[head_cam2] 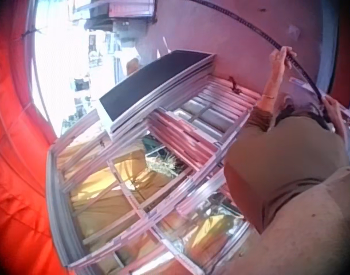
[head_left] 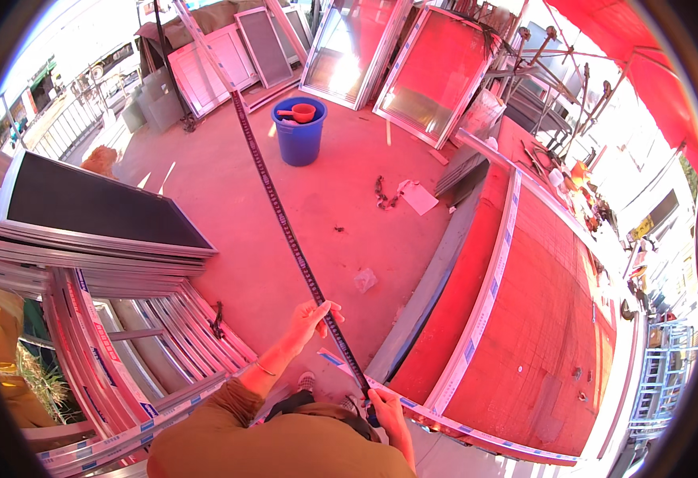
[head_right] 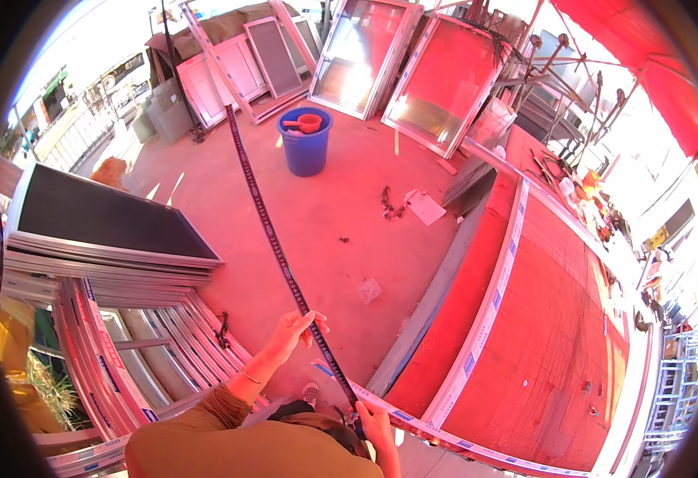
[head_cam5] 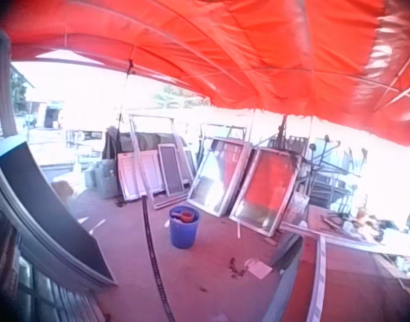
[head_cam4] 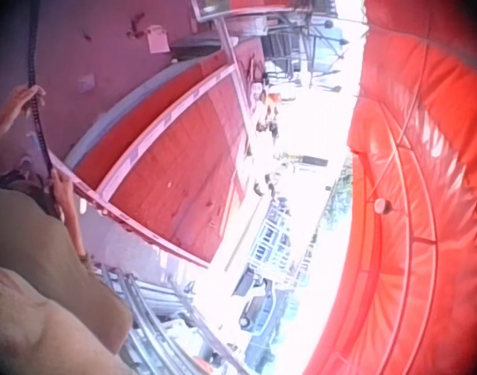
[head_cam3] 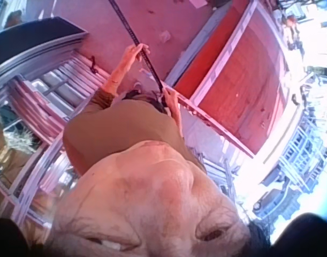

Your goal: The person walks through an outdoor yard filled with window frames and glass, then uses a tape measure to measure a large glass pane in the back of a pickup truck and several aluminum window frame profiles on a red workbench.

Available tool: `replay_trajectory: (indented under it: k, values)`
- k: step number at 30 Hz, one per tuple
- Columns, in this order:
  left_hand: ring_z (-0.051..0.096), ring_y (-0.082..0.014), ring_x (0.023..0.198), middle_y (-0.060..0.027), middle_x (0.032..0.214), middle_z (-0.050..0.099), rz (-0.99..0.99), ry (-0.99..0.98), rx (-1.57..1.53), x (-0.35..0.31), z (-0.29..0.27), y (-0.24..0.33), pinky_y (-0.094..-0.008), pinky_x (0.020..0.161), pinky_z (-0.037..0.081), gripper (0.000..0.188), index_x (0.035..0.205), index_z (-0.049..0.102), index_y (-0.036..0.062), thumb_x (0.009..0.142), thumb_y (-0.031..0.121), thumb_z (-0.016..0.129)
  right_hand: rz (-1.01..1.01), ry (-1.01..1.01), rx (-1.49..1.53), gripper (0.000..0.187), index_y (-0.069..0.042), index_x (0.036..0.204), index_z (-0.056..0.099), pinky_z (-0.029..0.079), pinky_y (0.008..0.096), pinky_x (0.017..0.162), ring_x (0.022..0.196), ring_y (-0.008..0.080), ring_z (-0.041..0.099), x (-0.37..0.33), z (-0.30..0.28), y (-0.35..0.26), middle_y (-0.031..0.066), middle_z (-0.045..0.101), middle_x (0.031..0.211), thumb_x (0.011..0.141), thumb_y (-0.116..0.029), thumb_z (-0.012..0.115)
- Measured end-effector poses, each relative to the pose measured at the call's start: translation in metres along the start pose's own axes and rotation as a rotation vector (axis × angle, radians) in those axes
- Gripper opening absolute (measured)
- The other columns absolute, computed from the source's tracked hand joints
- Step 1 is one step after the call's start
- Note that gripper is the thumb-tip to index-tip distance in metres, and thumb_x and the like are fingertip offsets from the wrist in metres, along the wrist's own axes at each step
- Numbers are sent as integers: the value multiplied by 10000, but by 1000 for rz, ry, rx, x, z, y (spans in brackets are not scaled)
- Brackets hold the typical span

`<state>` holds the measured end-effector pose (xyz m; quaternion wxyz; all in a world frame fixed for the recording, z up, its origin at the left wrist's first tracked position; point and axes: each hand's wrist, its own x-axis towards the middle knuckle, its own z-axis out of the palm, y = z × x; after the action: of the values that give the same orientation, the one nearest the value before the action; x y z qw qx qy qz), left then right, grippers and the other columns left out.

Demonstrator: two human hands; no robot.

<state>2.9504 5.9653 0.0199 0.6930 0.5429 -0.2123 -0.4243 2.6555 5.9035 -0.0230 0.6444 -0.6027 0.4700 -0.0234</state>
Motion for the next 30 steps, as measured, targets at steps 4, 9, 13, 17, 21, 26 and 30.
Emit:
replay_trajectory:
  k: [4,9,13,17,21,26,30]
  values:
    - [486,-47,497,-83,869,707,90,71,-16,11,8,17,-192,479,399,365,1011,663,27,1046,328,460,12,-33,34,263,-40,913,740,432,250,598,639,73,544,-15,-36,20,-2,646,727,967,-250,592]
    - [477,-48,508,-76,835,697,52,18,-3,4,51,2,-192,495,394,385,952,658,32,1055,326,431,18,-78,74,243,-47,959,737,443,249,566,614,76,571,-29,-65,42,15,678,745,961,-251,604]
    - [463,-42,463,-84,835,713,-37,-91,11,-13,101,-41,-199,437,378,381,974,655,24,1056,324,434,-38,-23,136,247,-43,982,731,420,233,546,593,63,548,-29,-68,53,10,669,736,977,-243,586]
    - [467,-39,489,-62,886,721,-152,-297,69,-40,145,-83,-194,477,395,401,983,660,18,1059,332,423,-55,-6,266,263,-25,987,709,401,213,520,565,53,532,-32,-72,51,7,653,722,1000,-235,551]
    - [488,-40,499,-37,915,712,-224,-468,78,-62,174,-108,-201,486,406,357,1026,674,17,1049,302,460,-74,37,385,271,-21,933,694,401,215,512,551,59,538,-39,-84,42,4,640,697,1003,-237,548]
    - [522,-41,554,-30,929,712,-202,-506,212,-68,193,-104,-206,523,442,283,1076,687,8,1020,236,528,-16,79,408,258,-36,981,725,369,209,496,544,38,498,-55,-106,52,-39,579,669,1000,-238,565]
    - [523,-45,568,-101,949,710,-129,-401,184,-53,204,-83,-191,538,455,238,1070,677,9,1015,188,531,-52,190,286,288,-44,897,710,428,261,537,577,73,531,-76,-117,76,-23,583,680,985,-284,577]
